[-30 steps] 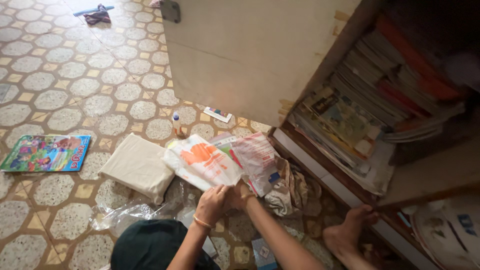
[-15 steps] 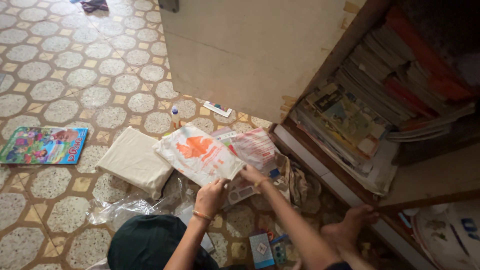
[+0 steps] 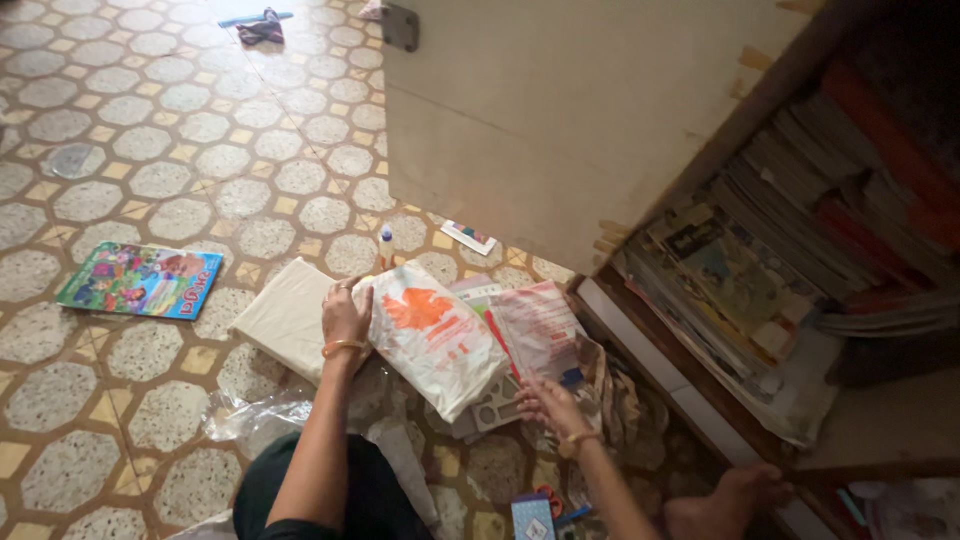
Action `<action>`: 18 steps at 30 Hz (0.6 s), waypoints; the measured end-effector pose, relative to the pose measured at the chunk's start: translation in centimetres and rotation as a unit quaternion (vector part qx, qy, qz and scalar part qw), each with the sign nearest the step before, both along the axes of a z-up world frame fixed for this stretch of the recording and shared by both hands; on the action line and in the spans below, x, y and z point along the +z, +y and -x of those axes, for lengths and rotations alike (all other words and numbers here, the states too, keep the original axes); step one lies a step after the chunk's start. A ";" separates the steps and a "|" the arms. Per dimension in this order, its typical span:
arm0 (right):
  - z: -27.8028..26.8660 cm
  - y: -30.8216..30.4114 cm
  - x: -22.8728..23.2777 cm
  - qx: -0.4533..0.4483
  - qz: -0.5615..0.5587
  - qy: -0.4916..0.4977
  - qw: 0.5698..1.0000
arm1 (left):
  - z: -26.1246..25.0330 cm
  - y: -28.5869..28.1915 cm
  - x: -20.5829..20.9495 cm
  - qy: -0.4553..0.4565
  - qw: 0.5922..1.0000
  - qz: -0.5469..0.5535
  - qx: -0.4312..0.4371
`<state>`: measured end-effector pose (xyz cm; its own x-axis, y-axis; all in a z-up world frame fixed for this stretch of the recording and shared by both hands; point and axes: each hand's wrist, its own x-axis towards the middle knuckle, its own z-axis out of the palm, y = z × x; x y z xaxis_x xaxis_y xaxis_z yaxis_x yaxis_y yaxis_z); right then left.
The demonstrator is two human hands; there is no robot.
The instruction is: The person sits on the floor and organizes various items, including books, plastic bags, and small boxes, by placing them into a wooden cabinet. The person handles items one by one, sorting them and arranging them neatly inside the cabinet.
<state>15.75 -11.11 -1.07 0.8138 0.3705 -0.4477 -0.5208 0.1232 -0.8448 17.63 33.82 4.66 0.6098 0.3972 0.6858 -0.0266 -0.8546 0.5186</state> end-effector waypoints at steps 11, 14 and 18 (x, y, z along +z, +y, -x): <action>1.3 8.2 -2.2 -0.009 0.127 -0.057 0.990 | -4.7 3.3 -4.7 0.221 0.972 0.059 -0.048; 1.2 8.6 -2.5 -0.004 0.108 -0.029 0.994 | -5.8 3.5 -4.7 0.250 0.961 0.113 -0.034; 1.2 8.6 -2.7 0.006 0.089 -0.063 0.994 | -5.6 3.4 -4.8 0.264 0.953 0.147 -0.021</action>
<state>14.50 -2.49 -3.72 0.8640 0.3039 -0.4015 -0.4098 -0.0390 -0.9114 23.24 37.18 -0.12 0.8585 0.4928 0.1418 0.2738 -0.6745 0.6856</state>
